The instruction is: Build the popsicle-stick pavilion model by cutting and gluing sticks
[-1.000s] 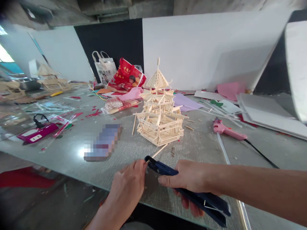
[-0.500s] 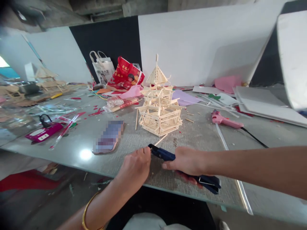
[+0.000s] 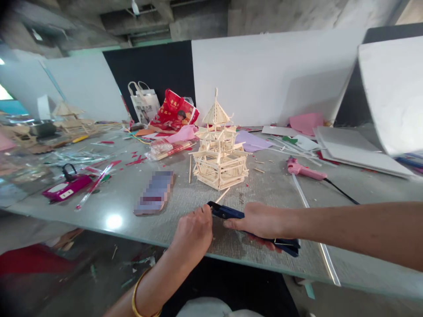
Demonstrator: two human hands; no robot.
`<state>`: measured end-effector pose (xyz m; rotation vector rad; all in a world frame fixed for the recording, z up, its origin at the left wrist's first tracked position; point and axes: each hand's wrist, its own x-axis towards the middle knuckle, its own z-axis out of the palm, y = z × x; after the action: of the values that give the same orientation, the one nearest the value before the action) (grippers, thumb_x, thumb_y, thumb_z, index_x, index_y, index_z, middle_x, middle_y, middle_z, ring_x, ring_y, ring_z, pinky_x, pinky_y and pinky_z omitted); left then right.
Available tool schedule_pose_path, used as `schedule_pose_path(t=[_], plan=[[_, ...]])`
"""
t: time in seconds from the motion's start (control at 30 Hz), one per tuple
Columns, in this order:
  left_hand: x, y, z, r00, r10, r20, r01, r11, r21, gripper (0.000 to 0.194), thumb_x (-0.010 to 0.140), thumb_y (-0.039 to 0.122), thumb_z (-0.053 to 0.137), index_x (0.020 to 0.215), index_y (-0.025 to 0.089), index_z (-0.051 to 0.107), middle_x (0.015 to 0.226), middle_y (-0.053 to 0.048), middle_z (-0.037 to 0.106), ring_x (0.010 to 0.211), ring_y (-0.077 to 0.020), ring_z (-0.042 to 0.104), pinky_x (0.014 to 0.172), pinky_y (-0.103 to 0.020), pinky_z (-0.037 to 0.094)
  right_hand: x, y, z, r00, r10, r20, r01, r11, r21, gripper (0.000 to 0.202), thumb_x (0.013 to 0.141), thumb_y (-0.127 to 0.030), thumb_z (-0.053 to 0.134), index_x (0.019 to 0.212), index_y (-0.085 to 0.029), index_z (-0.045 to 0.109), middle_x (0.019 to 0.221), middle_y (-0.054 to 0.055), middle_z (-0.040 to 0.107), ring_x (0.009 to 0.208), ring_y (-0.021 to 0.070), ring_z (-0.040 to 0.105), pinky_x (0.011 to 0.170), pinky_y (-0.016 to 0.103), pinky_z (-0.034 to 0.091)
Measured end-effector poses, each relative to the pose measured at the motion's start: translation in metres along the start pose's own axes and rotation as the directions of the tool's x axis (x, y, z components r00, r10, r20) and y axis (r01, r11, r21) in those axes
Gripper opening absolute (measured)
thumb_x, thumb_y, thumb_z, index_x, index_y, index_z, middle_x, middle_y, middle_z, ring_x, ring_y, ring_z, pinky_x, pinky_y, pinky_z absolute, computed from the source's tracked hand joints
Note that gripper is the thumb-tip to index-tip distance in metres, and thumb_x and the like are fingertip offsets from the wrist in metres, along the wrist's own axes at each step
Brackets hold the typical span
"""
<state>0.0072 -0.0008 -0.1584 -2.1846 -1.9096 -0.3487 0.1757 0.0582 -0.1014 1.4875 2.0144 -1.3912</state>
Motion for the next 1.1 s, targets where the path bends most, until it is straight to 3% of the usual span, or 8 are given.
schedule_pose_path(t=[0.2, 0.6, 0.83, 0.93, 1.1], plan=[[0.005, 0.001, -0.005, 1.0, -0.005, 0.014, 0.005, 1.0, 0.028, 0.025, 0.077, 0.0, 0.031, 0.08, 0.011, 0.054, 0.066, -0.01, 0.06, 0.059, -0.0231, 0.063, 0.05, -0.032, 0.049, 0.012, 0.006, -0.005, 0.995, -0.084, -0.053, 0.081, 0.995, -0.059, 0.054, 0.071, -0.067, 0.045, 0.051, -0.017, 0.041, 0.043, 0.002, 0.043, 0.033, 0.0102, 0.039, 0.031, 0.024, 0.032], [0.007, 0.003, -0.006, 1.0, 0.004, 0.003, -0.005, 0.998, 0.068, 0.026, 0.078, 0.001, 0.032, 0.082, 0.011, 0.056, 0.065, -0.01, 0.061, 0.058, -0.0229, 0.062, 0.049, -0.031, 0.048, 0.02, 0.012, -0.017, 0.98, -0.198, 0.024, 0.199, 0.979, -0.044, 0.05, 0.076, -0.06, 0.044, 0.054, -0.015, 0.043, 0.045, -0.002, 0.044, 0.032, 0.007, 0.039, 0.031, 0.019, 0.029], [0.007, 0.002, -0.002, 0.999, -0.039, 0.016, 0.04, 0.998, -0.04, 0.025, 0.079, 0.002, 0.031, 0.084, 0.01, 0.055, 0.061, -0.008, 0.061, 0.056, -0.0239, 0.064, 0.049, -0.032, 0.049, 0.001, 0.006, -0.031, 0.961, -0.082, 0.262, 0.08, 0.997, 0.021, 0.038, 0.069, -0.051, 0.057, 0.068, -0.013, 0.052, 0.058, 0.001, 0.054, 0.046, 0.0102, 0.053, 0.043, 0.02, 0.042], [0.004, 0.005, 0.002, 0.998, -0.048, 0.027, 0.05, 0.997, -0.061, 0.024, 0.079, 0.002, 0.032, 0.085, 0.01, 0.054, 0.062, -0.008, 0.062, 0.057, -0.0237, 0.064, 0.049, -0.031, 0.048, -0.004, 0.005, -0.028, 0.973, -0.038, 0.228, 0.038, 0.999, 0.006, 0.04, 0.073, -0.053, 0.053, 0.066, -0.014, 0.049, 0.057, 0.0, 0.053, 0.043, 0.0095, 0.051, 0.042, 0.02, 0.043], [0.002, 0.009, 0.003, 0.997, -0.064, 0.045, 0.066, 0.997, -0.051, 0.025, 0.081, 0.004, 0.03, 0.083, 0.011, 0.054, 0.064, -0.008, 0.061, 0.057, -0.0231, 0.063, 0.049, -0.031, 0.048, -0.006, 0.01, -0.017, 0.997, -0.028, 0.076, 0.03, 0.999, -0.028, 0.046, 0.075, -0.057, 0.047, 0.055, -0.016, 0.041, 0.041, -0.004, 0.038, 0.031, 0.007, 0.036, 0.029, 0.02, 0.034]])
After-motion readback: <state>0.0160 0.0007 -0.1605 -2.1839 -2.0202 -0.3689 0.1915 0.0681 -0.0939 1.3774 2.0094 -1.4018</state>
